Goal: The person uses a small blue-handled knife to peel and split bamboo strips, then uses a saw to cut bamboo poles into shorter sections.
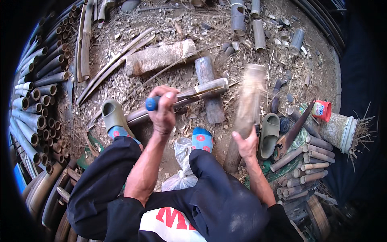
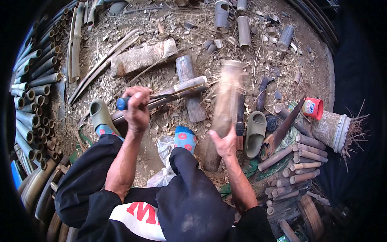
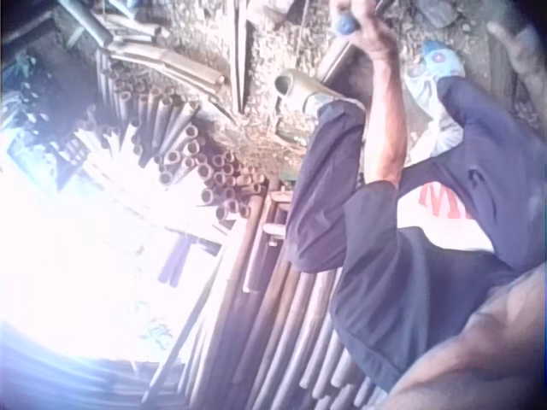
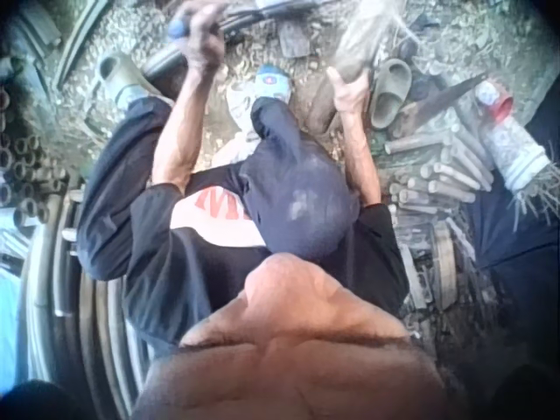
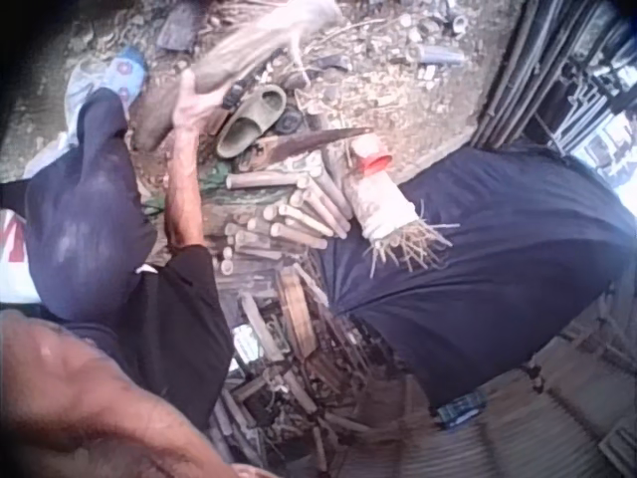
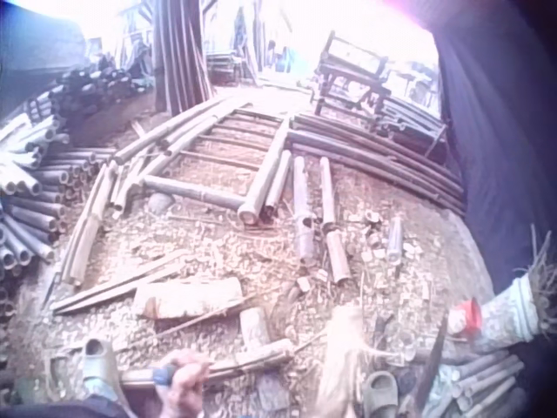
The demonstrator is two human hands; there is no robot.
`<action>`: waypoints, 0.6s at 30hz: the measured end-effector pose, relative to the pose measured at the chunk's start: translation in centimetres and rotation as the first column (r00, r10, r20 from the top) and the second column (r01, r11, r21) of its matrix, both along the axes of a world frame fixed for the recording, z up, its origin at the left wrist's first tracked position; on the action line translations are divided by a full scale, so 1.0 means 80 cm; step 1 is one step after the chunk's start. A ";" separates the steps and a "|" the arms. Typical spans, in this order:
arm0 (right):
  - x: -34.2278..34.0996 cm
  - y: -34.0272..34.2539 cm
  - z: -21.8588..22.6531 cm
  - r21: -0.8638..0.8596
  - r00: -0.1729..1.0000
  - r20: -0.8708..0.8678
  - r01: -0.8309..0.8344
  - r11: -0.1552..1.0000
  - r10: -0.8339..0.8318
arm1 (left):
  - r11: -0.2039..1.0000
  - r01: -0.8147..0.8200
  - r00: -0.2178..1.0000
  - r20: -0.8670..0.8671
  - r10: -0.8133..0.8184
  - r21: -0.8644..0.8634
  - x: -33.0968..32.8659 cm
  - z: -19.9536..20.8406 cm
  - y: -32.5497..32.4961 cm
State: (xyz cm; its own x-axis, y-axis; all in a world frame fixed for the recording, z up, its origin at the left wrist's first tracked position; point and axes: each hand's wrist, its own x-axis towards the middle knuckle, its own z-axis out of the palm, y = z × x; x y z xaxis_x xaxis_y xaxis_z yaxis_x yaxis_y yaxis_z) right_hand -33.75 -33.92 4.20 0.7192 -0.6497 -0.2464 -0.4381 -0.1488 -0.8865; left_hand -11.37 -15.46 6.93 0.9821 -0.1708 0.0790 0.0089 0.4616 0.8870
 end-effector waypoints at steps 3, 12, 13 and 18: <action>-0.005 -0.010 -0.002 -0.035 0.985 0.126 0.126 0.991 -0.120 | 0.998 0.059 0.995 0.075 -0.059 0.009 -0.007 -0.010 -0.031; 0.001 0.028 0.020 0.102 0.847 -0.336 -0.403 0.909 0.413 | 0.928 0.062 0.955 0.249 -0.162 0.367 -0.041 -0.023 -0.025; 0.009 0.012 0.018 -0.001 0.886 -0.308 -0.364 0.931 0.346 | 0.911 0.006 0.943 0.302 -0.142 0.412 -0.040 -0.025 -0.010; 0.010 -0.004 -0.009 -0.108 0.972 -0.234 0.002 0.994 -0.027 | 0.910 0.006 0.998 0.061 -0.035 0.414 -0.029 0.039 -0.003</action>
